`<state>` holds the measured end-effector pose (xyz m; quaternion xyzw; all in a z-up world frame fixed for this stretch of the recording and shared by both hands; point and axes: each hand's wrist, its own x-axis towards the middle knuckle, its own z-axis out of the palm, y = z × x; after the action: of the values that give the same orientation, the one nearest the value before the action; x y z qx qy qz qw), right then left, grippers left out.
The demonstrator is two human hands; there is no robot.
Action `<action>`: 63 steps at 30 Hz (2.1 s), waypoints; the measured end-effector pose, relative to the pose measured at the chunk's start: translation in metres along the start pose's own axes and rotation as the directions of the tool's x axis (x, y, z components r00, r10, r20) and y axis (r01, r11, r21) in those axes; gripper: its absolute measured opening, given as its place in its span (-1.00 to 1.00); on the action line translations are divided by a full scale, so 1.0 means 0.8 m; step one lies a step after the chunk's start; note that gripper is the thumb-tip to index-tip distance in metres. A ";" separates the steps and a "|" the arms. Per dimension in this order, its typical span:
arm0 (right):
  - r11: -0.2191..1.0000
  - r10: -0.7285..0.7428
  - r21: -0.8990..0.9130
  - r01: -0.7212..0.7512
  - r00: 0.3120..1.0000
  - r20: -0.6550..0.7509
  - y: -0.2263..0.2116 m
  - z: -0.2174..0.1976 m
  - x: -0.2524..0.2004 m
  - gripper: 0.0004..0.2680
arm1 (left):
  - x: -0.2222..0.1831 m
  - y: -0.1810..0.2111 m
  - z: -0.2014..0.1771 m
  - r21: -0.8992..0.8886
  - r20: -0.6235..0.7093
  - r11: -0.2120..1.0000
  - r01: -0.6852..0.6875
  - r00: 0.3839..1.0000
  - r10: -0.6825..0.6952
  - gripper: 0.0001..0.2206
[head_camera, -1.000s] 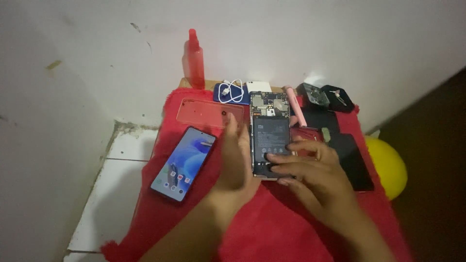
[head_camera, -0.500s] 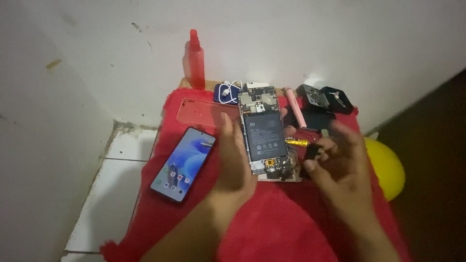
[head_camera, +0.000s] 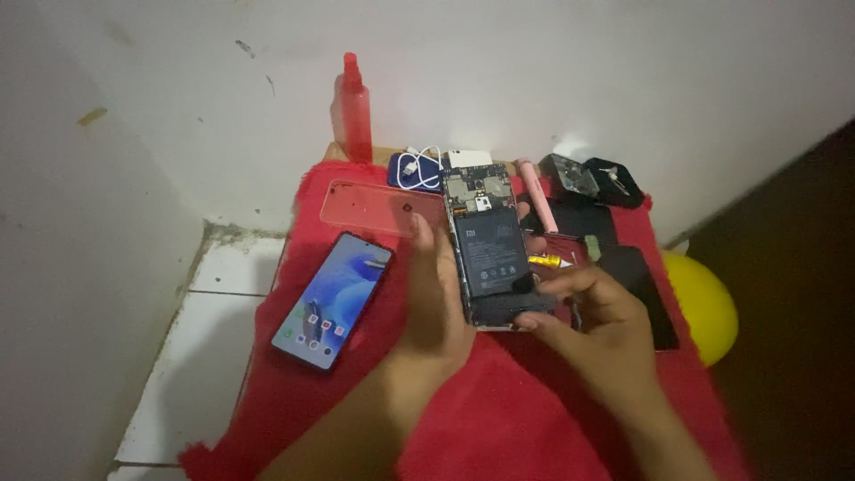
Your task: Using a small tool to pry and manipulate internal components of a disassembled smartphone on a workspace.
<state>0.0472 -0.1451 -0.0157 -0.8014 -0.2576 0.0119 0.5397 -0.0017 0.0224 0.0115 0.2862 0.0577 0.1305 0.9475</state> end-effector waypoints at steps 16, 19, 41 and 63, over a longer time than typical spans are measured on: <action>0.850 -0.437 -0.281 0.445 0.895 0.094 -0.012 -0.003 0.011 -0.76 | 0.001 -0.009 -0.007 -0.036 0.026 0.999 -0.007 1.000 0.007 -0.15; 0.871 -0.394 -0.277 0.404 0.914 0.095 -0.013 -0.003 0.010 -0.74 | 0.003 -0.014 -0.015 -0.050 0.058 0.998 -0.034 0.998 0.037 -0.15; 0.941 -0.258 -0.203 0.270 0.962 0.086 -0.010 0.002 0.007 -0.77 | -0.002 -0.003 -0.001 -0.048 -0.041 0.997 -0.060 0.997 0.058 -0.17; 0.580 -0.686 -0.459 0.673 0.708 0.170 0.003 -0.016 0.010 -0.74 | 0.002 0.015 -0.001 0.002 0.150 0.981 0.194 0.970 -0.192 -0.32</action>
<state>0.0590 -0.1536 -0.0103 -0.7504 -0.5313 -0.2710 0.2850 -0.0032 0.0329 0.0172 0.2821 0.0132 0.0163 0.9592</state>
